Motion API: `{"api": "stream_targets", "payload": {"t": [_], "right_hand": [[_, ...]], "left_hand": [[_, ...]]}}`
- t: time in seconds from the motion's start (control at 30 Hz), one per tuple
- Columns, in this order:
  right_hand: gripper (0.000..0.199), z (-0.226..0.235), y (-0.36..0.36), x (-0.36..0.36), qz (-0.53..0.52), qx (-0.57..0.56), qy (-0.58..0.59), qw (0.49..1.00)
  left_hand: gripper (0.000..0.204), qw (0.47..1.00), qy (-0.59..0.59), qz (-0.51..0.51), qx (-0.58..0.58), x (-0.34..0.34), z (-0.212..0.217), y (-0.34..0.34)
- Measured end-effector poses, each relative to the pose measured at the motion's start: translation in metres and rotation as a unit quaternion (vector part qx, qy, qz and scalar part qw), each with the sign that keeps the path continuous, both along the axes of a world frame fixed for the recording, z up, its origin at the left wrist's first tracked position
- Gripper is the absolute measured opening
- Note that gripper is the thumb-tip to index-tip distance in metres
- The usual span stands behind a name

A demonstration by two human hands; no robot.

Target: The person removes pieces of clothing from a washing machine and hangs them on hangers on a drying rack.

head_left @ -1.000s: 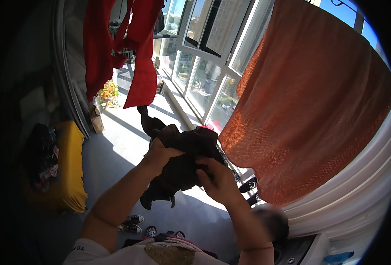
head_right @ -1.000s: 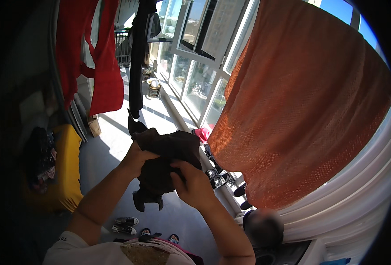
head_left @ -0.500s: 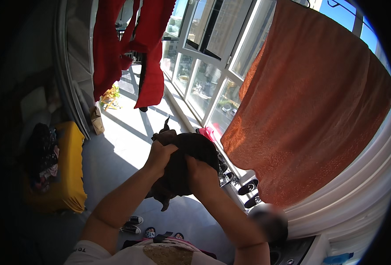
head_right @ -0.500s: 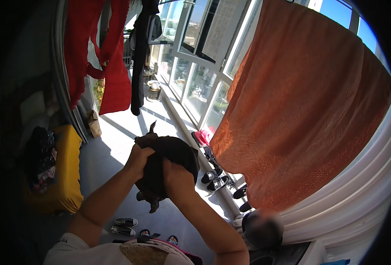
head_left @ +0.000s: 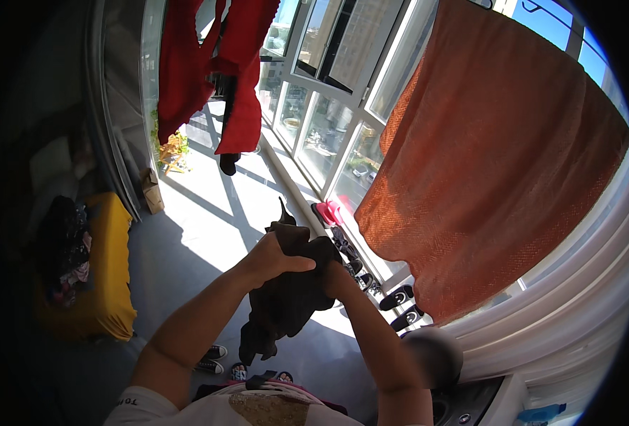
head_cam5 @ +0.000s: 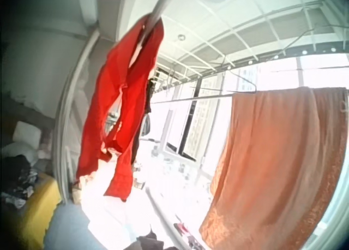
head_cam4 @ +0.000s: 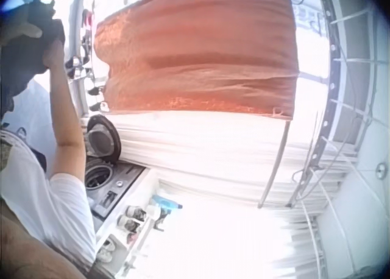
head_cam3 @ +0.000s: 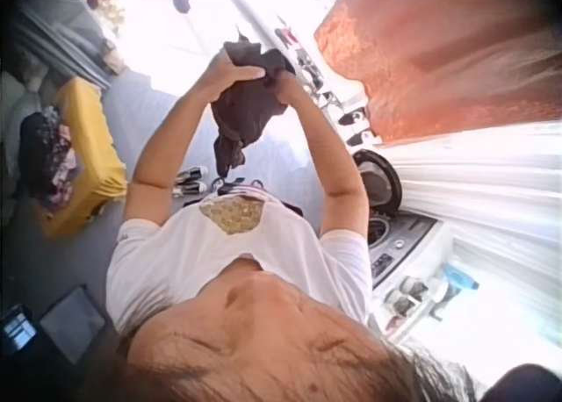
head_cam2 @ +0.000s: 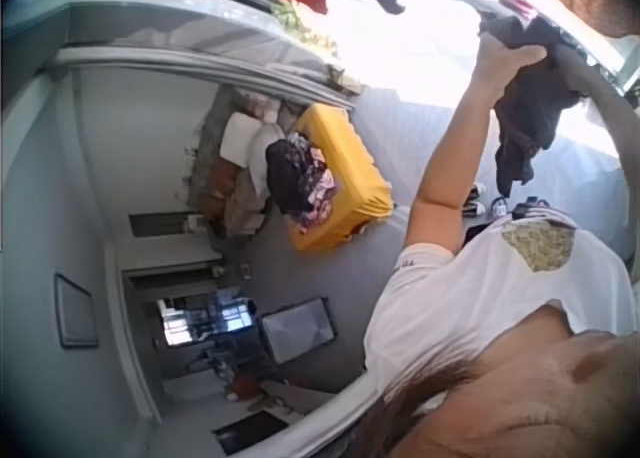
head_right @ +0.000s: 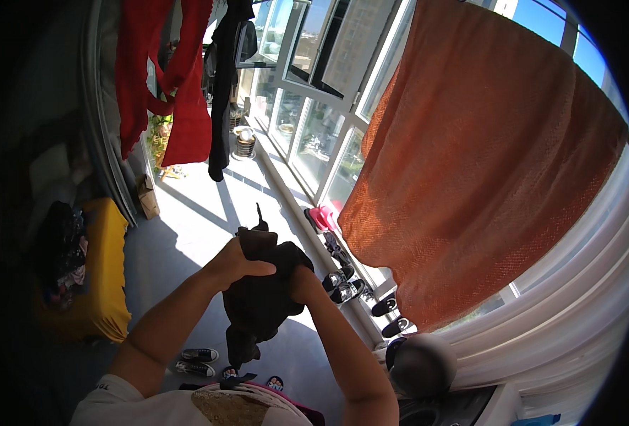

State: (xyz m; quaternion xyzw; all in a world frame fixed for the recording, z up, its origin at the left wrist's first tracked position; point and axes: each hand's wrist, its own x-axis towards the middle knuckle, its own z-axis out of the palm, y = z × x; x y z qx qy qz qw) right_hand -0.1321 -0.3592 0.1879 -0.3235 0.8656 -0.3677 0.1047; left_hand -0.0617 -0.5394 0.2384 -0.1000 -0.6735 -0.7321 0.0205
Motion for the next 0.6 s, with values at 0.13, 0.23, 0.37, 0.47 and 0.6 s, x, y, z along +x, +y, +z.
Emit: {"api": "stream_targets", "payload": {"t": [0.13,0.23,0.37,0.47,0.6], "right_hand": [[0.048,-0.029,0.003,0.011,-0.055,-0.082,-0.149,0.984],[0.033,0.018,0.042,0.023,-0.048,-0.211,-0.179,0.960],[0.052,0.070,0.111,0.018,0.181,-0.405,0.011,0.896],[0.037,0.079,0.181,0.010,-0.125,-0.494,-0.242,0.826],[0.023,0.078,0.205,-0.006,-0.348,-0.294,-0.088,0.886]], "left_hand": [[0.037,0.996,-0.066,0.022,0.064,0.005,-0.001,-0.007],[0.028,0.970,-0.137,0.131,0.151,0.004,0.005,-0.043],[0.021,0.941,-0.140,0.257,0.170,-0.003,-0.017,-0.134],[0.017,0.943,0.044,0.182,0.275,0.005,-0.029,-0.178],[0.023,0.927,-0.048,0.265,0.260,-0.017,-0.025,-0.193]]}}
